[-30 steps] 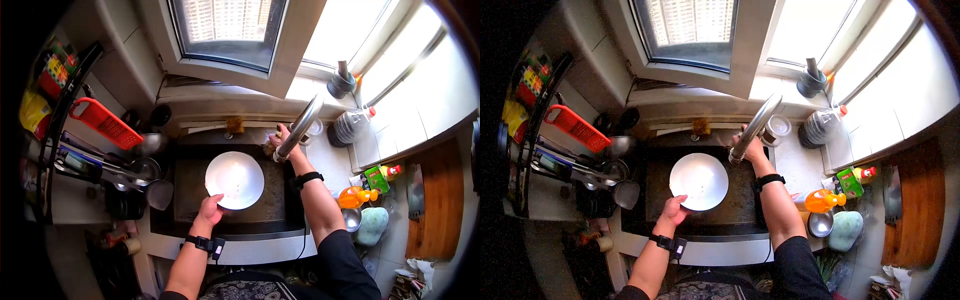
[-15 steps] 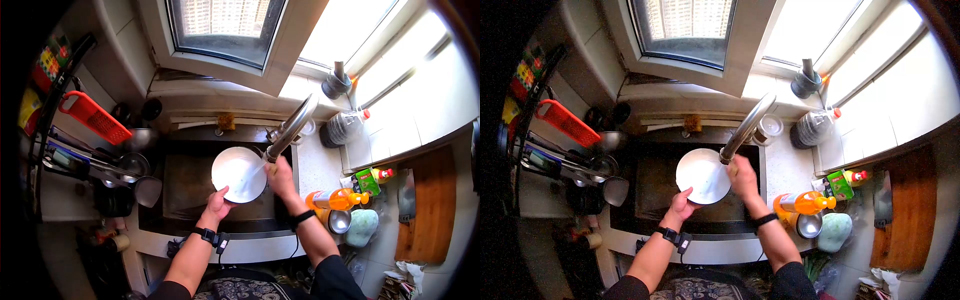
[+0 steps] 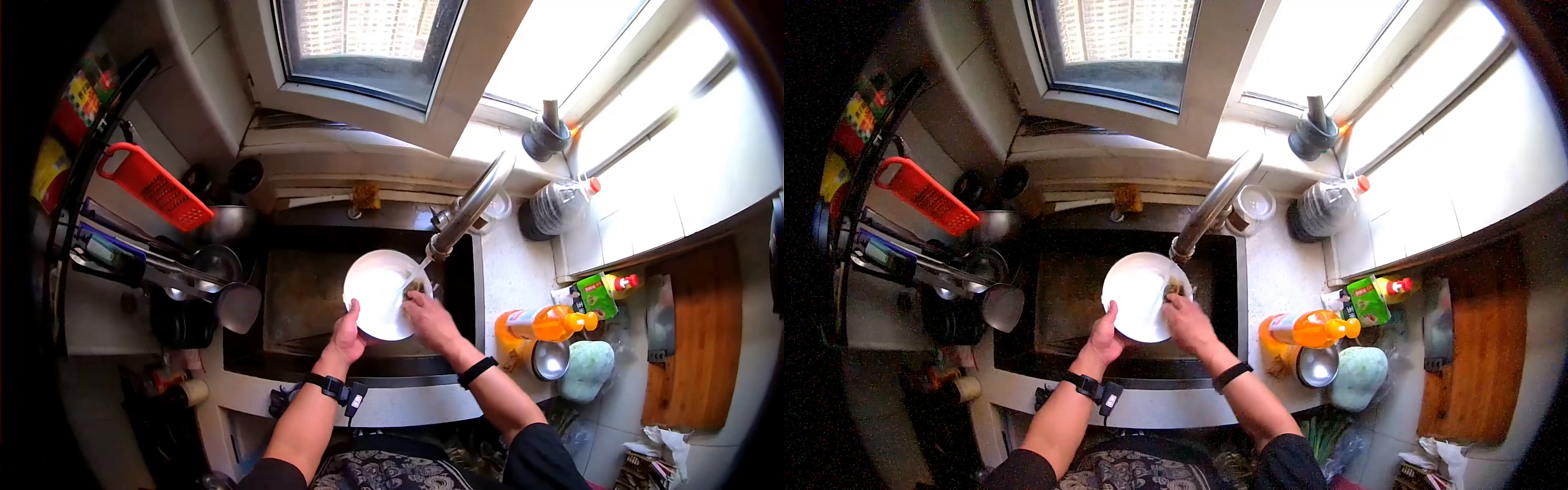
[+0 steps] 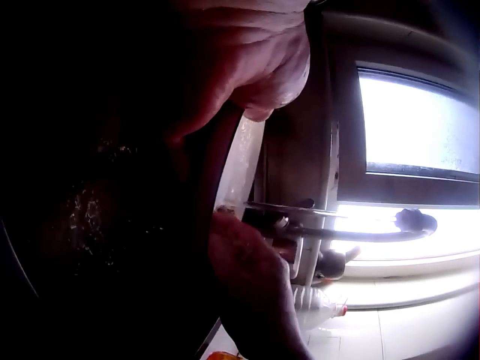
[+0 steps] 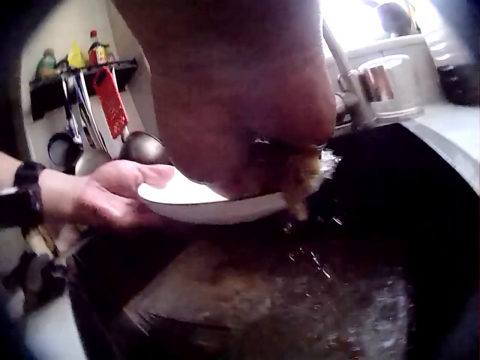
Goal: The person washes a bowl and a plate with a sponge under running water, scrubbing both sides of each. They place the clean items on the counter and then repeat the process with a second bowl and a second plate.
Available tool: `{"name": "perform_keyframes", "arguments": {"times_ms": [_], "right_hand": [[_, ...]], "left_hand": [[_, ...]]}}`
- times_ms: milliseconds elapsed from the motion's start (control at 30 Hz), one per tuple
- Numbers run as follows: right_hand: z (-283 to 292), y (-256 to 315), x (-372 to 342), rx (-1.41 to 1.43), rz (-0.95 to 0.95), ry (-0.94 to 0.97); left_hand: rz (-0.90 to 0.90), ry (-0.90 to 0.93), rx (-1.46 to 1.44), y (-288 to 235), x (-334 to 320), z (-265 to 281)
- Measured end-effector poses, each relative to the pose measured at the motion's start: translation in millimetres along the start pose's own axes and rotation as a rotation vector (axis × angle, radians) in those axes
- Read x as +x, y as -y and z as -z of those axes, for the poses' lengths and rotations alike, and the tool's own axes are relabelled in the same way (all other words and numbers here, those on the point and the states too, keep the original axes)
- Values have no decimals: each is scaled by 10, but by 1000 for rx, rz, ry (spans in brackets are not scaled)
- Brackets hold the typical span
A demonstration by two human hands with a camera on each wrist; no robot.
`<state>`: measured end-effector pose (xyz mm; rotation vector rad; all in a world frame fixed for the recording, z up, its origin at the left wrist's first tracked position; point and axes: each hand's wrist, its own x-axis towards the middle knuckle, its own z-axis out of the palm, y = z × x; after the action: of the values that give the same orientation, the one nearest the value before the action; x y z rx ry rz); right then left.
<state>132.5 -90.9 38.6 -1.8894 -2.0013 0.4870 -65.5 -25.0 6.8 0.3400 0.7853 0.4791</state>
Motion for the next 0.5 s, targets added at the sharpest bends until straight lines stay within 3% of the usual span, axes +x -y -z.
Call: {"name": "perform_keyframes", "arguments": {"times_ms": [100, 133, 200, 233, 333, 400, 500], "right_hand": [[-130, 328, 49, 387, 89, 32], [-174, 363, 127, 314, 203, 37], [-283, 108, 205, 212, 184, -9], [-205, 87, 219, 277, -95, -24], [-15, 123, 67, 113, -182, 62], [-293, 182, -85, 199, 9, -71], [-162, 646, -79, 329, 107, -11]], "left_hand": [[11, -4, -55, 91, 38, -5], [50, 52, -41, 99, 38, 13], [4, 18, -57, 109, 23, 16], [-17, -11, -46, 42, -35, -38], [-88, -37, -42, -79, -95, -112], [-132, -10, -100, 36, 4, -56], [-109, -90, -98, 140, 49, -107]]}}
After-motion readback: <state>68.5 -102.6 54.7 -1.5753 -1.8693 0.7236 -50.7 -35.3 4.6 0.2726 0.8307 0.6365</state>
